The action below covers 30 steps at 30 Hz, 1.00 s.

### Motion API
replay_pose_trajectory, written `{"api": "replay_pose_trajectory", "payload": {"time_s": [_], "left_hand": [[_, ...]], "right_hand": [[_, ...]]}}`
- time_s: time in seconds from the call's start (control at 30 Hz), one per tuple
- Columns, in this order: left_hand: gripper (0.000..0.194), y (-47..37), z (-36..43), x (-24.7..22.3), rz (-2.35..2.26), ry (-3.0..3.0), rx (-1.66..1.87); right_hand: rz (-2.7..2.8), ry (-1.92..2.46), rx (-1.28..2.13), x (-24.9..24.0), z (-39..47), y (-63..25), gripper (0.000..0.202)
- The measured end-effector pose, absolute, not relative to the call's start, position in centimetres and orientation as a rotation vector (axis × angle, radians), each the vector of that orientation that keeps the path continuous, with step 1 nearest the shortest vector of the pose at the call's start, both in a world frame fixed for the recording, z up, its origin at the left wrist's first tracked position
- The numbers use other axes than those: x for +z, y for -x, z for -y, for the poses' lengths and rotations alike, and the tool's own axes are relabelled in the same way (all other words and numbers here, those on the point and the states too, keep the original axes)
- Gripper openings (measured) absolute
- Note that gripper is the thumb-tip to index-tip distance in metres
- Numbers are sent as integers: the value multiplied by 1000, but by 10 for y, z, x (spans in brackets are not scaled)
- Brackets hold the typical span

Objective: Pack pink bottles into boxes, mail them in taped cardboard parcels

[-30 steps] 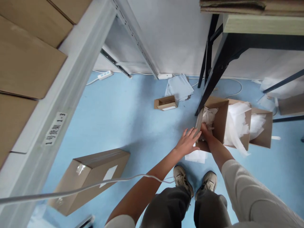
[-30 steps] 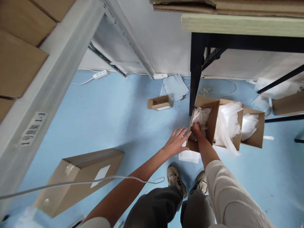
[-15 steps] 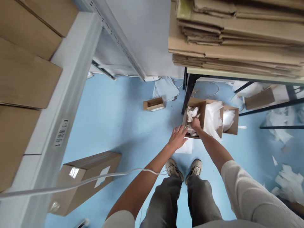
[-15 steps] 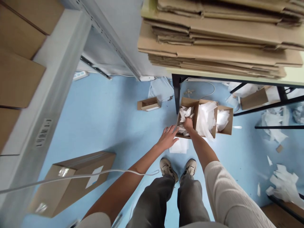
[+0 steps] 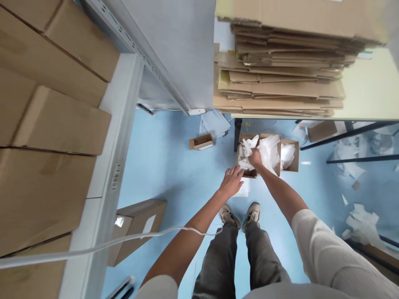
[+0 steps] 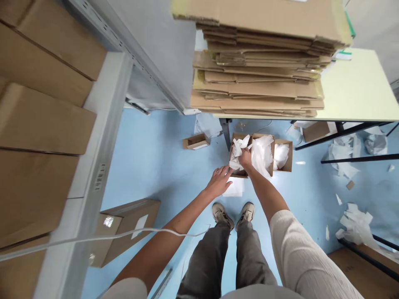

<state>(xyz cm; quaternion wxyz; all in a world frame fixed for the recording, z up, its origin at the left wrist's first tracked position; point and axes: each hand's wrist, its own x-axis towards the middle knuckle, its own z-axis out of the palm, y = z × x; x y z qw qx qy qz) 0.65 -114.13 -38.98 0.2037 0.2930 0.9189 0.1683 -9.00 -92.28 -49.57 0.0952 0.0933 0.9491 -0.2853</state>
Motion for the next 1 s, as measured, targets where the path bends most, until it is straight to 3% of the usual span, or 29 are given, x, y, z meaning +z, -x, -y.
{"api": "replay_pose_trajectory", "payload": {"time_s": [0.33,0.6,1.0], "left_hand": [[64,-7,1123,-294,-2563,-837,438],[83,9,1088,-204,-2656,-818,373],[86,11,1010,-96,-2549,-1210,328]], "right_hand": [[-2828,-370,-955,-391,903,76,51],[-2879,-410,-1074,-288,891,49,49],[-2981,-832,-1160,-162,825,-20,29]]}}
